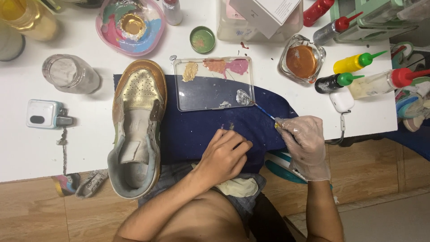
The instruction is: Mixing paint colors on a palette and applying the paint to a shoe for customization.
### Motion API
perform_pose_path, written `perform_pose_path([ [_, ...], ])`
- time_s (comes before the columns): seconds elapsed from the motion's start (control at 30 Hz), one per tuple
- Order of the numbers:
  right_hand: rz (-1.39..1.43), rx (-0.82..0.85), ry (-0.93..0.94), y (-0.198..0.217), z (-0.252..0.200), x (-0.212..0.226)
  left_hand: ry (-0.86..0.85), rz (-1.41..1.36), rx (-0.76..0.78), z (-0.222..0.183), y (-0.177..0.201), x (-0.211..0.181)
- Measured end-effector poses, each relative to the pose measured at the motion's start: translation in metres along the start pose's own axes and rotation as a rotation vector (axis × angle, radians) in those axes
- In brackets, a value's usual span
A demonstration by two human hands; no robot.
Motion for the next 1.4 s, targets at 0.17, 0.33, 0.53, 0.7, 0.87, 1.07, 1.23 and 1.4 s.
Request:
perform_pose_path([
  [0.17,0.048,-0.055,-0.009,0.004,0.012,0.014,-0.001,-0.003,0.001,-0.001,-0.001,0.001],
  [0.33,0.032,0.011,0.000,0.000,0.005,0.003,0.008,-0.002,0.007,0.000,0.000,0.002],
  [0.53,0.036,0.095,-0.061,0.000,0.020,0.016,0.013,-0.014,0.022,-0.004,-0.001,0.004],
  [0.7,-0.009,0.136,-0.026,0.002,0.026,0.023,0.009,-0.032,0.026,-0.004,-0.002,0.005],
  [0.87,-0.103,0.132,-0.042,-0.001,0.021,0.019,0.020,-0.016,0.045,0.003,-0.003,0.001],
  [1.07,-0.080,0.115,-0.017,0.003,0.011,0.006,0.001,0.050,0.124,0.004,-0.009,0.004],
  [1.23,-0.075,0.183,-0.153,-0.001,-0.007,-0.005,-0.040,0.278,0.161,0.001,-0.031,-0.004],
  [1.4,-0.122,0.405,-0.232,-0.017,-0.026,-0.021,-0.133,0.427,0.088,0.004,-0.047,-0.016],
])
Point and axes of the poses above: each hand's wrist, its own z-axis towards the middle knuckle, its own y-axis out of the back of the hand, x = y × z, the point moved 10 cm from there along z, towards the middle knuckle, and after that the axes turned 1 degree about z, right-handed, at the moved point
